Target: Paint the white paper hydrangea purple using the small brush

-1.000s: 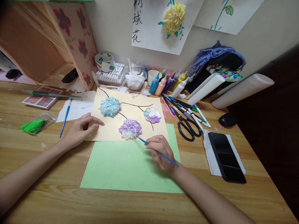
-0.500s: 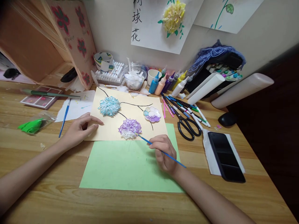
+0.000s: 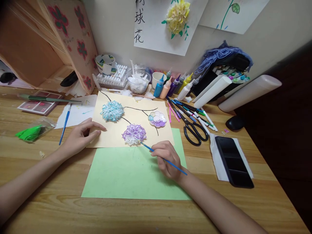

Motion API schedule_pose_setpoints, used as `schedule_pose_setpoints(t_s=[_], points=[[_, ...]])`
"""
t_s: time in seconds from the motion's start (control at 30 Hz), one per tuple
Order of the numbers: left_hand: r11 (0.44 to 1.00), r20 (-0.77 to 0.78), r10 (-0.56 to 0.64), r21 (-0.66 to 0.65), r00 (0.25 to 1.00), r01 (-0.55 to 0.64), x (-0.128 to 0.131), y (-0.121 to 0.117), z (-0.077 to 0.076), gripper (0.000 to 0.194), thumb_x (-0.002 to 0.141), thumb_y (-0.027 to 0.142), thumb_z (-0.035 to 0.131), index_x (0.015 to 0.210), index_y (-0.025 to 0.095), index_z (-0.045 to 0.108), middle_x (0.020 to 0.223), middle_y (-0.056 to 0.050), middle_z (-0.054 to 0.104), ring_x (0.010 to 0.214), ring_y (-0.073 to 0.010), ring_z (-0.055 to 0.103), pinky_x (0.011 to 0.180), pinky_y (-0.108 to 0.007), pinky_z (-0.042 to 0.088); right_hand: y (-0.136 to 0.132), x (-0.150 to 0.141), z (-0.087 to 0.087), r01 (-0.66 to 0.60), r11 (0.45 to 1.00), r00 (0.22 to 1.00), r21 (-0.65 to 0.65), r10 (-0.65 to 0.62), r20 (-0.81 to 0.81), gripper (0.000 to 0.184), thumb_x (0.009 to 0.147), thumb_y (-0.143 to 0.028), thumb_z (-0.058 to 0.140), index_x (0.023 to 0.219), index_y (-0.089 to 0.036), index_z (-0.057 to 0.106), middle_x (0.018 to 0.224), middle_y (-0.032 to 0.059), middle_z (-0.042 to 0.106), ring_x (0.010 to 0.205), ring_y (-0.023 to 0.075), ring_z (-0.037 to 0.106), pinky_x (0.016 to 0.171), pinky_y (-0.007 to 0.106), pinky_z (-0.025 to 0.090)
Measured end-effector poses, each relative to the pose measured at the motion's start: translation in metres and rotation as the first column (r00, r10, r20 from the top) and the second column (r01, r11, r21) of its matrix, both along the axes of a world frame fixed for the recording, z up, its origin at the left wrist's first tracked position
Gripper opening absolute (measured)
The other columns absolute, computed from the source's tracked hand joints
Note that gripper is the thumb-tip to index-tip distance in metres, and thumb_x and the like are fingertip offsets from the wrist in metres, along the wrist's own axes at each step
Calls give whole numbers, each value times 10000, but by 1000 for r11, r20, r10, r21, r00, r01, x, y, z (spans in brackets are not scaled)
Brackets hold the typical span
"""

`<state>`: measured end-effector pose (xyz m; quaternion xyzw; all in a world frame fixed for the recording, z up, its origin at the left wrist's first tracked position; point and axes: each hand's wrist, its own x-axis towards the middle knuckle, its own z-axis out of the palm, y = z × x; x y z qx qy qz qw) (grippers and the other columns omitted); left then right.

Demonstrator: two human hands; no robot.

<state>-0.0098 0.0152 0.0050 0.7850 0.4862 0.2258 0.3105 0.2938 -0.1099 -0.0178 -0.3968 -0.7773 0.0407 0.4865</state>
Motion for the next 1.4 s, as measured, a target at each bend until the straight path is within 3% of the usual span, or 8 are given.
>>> schedule_pose_setpoints(t_s=[0.13,0.3,0.4,0.5,0.93,1.2,1.3,1.4], points=[[1000,-3,-2,-1,1000,2,-1,1,-1,220,844,289,525,918,219,721,708,18,441,591,-146,414,587,-296,346,3,5,-6,123,992,984,34,-117,-135,161,908,-216,437,911,-254,594,793,24,683,674,182,631,625,349,474],[1000,-8,-10,3,1000,10,-2,3,-3,230,850,311,523,927,215,718,715,18,430,591,-147,418,581,-300,337,25,28,-10,415,909,850,-41,-403,-339,219,965,-239,383,847,-222,566,791,22,600,705,171,592,665,345,450],[1000,-12,-14,-6,1000,14,-3,3,-3,234,859,319,520,946,221,714,714,22,421,584,-144,417,582,-304,335,36,44,-10,524,845,764,-110,-523,-378,253,982,-303,387,815,-208,552,784,6,554,649,134,556,618,304,419],[1000,-15,-20,-1,1000,20,-4,3,-5,230,868,317,515,953,230,711,712,23,418,589,-145,422,589,-306,337,39,52,-11,550,821,744,-155,-565,-356,278,986,-352,385,819,-207,552,752,-3,551,640,132,551,620,302,417],[1000,-12,-15,-14,1000,15,-4,4,-6,235,868,330,520,961,224,708,731,21,423,581,-142,408,575,-308,320,38,49,-15,466,858,814,-216,-512,-276,265,982,-326,400,831,-207,583,772,6,584,693,143,585,646,303,451],[1000,-10,-18,-5,1000,18,-3,2,-3,239,866,320,517,954,212,711,717,22,412,598,-150,418,595,-312,327,30,36,-10,472,880,817,-49,-458,-351,256,971,-276,387,806,-227,576,768,16,587,769,179,580,741,361,446],[1000,-2,-13,-4,1000,13,-3,1,-3,237,860,317,518,942,213,715,716,20,417,608,-154,424,599,-313,329,18,17,-7,353,935,870,-26,-339,-359,198,948,-210,386,876,-229,569,786,25,590,763,187,589,703,359,456],[1000,6,-10,-3,1000,10,-2,1,-2,235,854,309,519,936,212,716,716,19,419,622,-155,428,609,-310,332,5,0,-4,191,981,951,-8,-188,-248,148,917,-211,414,921,-228,561,762,25,600,717,187,588,645,346,459]])
